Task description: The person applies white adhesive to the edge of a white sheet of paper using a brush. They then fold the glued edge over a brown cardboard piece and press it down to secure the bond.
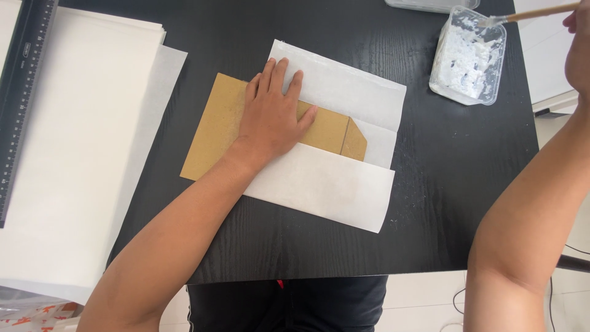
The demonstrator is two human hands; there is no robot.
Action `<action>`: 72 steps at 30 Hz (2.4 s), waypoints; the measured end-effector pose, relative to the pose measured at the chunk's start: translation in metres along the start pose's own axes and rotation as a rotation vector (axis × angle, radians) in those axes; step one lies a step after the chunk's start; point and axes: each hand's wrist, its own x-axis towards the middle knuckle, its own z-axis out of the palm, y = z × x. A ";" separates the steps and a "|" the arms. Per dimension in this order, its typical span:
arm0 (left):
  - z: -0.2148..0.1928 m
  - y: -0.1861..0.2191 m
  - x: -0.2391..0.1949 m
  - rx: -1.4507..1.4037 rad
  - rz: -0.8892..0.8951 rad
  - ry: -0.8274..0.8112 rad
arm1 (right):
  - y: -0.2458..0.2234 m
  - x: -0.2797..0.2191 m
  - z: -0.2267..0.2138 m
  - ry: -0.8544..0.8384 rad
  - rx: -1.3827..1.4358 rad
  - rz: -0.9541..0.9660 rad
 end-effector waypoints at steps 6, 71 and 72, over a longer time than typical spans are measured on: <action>0.000 0.000 0.001 -0.006 -0.002 -0.013 | -0.067 0.029 0.009 0.135 0.017 0.032; 0.002 0.000 0.000 0.012 -0.023 -0.018 | -0.203 0.047 -0.021 0.182 -0.015 -0.142; 0.002 0.001 0.000 0.011 -0.032 -0.031 | -0.239 0.053 -0.027 0.166 0.166 -0.097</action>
